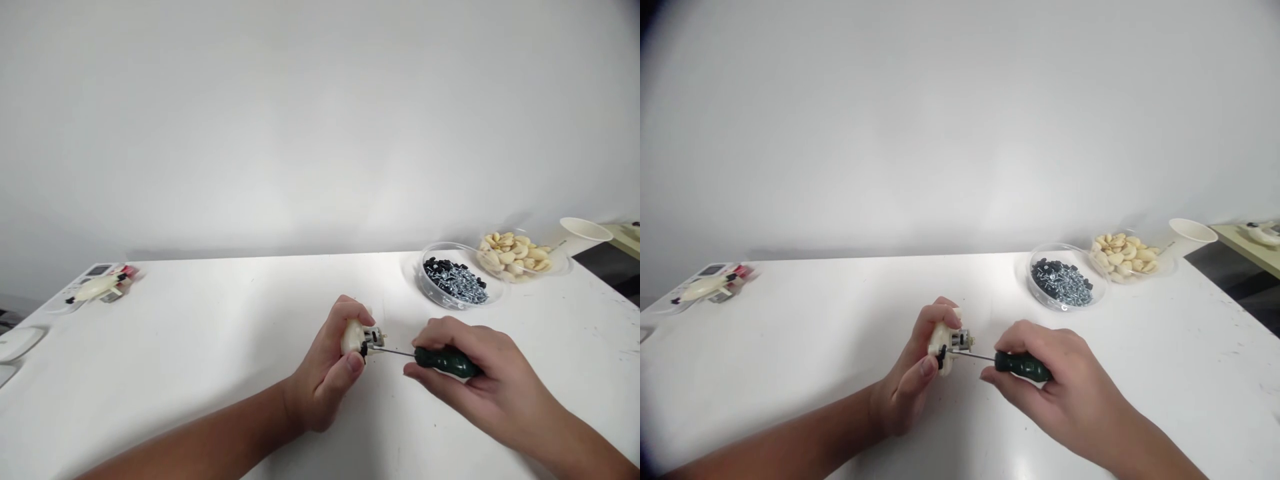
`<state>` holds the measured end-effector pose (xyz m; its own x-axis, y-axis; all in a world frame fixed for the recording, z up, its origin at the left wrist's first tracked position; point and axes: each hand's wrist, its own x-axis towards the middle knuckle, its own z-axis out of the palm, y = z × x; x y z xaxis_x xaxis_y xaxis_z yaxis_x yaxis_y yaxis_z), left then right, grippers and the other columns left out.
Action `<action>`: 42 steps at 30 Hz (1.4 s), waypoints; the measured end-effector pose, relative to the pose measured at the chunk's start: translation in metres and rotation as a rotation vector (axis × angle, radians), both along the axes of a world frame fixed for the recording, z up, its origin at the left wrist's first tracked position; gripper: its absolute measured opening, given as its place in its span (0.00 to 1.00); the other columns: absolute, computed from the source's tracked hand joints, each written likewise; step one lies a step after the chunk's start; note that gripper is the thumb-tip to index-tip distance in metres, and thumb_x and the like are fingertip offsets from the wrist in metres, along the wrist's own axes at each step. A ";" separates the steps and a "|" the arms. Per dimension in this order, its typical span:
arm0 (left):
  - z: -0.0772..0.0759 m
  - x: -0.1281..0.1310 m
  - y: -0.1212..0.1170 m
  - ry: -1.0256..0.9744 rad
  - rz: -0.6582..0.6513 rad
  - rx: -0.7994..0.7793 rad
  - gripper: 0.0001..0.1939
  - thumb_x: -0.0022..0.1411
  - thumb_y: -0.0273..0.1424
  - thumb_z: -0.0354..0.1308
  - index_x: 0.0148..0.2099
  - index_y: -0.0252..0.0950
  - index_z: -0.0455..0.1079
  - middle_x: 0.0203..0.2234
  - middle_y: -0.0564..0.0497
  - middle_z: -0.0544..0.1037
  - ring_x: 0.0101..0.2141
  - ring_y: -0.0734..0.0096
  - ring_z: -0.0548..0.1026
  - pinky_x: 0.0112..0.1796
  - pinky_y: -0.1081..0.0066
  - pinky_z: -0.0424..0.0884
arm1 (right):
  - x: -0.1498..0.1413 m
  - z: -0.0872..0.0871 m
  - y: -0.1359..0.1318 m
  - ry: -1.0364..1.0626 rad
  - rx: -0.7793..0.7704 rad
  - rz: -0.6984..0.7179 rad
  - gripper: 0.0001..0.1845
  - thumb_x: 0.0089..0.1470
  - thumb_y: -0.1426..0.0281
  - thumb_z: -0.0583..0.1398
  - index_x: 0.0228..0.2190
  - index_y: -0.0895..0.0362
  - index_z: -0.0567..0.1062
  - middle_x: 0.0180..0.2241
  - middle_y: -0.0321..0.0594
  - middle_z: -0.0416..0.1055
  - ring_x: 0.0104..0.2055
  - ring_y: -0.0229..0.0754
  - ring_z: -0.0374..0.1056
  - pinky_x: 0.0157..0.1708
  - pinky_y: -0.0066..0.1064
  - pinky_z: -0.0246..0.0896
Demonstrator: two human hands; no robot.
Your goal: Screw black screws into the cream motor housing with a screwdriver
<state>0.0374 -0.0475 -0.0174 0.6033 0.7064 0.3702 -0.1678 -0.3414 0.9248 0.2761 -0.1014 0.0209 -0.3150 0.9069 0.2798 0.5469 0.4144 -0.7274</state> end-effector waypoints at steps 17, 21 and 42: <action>-0.006 0.001 -0.002 0.002 -0.012 -0.264 0.19 0.74 0.49 0.47 0.56 0.42 0.60 0.38 0.52 0.61 0.32 0.71 0.58 0.35 0.66 0.57 | -0.002 0.000 -0.002 -0.109 0.104 0.004 0.11 0.73 0.66 0.56 0.37 0.54 0.73 0.24 0.30 0.67 0.23 0.35 0.61 0.26 0.30 0.52; -0.008 0.003 -0.003 0.008 -0.004 -0.306 0.19 0.74 0.50 0.47 0.54 0.41 0.61 0.35 0.53 0.61 0.31 0.71 0.58 0.34 0.67 0.57 | -0.001 0.000 -0.002 -0.165 0.187 -0.003 0.07 0.72 0.67 0.58 0.39 0.55 0.73 0.24 0.31 0.67 0.24 0.36 0.60 0.25 0.31 0.50; -0.001 0.000 0.001 0.022 -0.052 -0.151 0.20 0.74 0.49 0.45 0.55 0.41 0.58 0.40 0.49 0.60 0.36 0.67 0.60 0.39 0.63 0.59 | 0.000 0.009 -0.001 -0.046 -0.328 0.104 0.23 0.75 0.58 0.50 0.28 0.55 0.64 0.23 0.31 0.59 0.25 0.35 0.56 0.27 0.31 0.48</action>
<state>0.0378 -0.0466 -0.0186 0.6473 0.7204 0.2490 -0.1613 -0.1899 0.9685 0.2762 -0.1028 0.0297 -0.4156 0.9087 -0.0384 0.5495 0.2172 -0.8067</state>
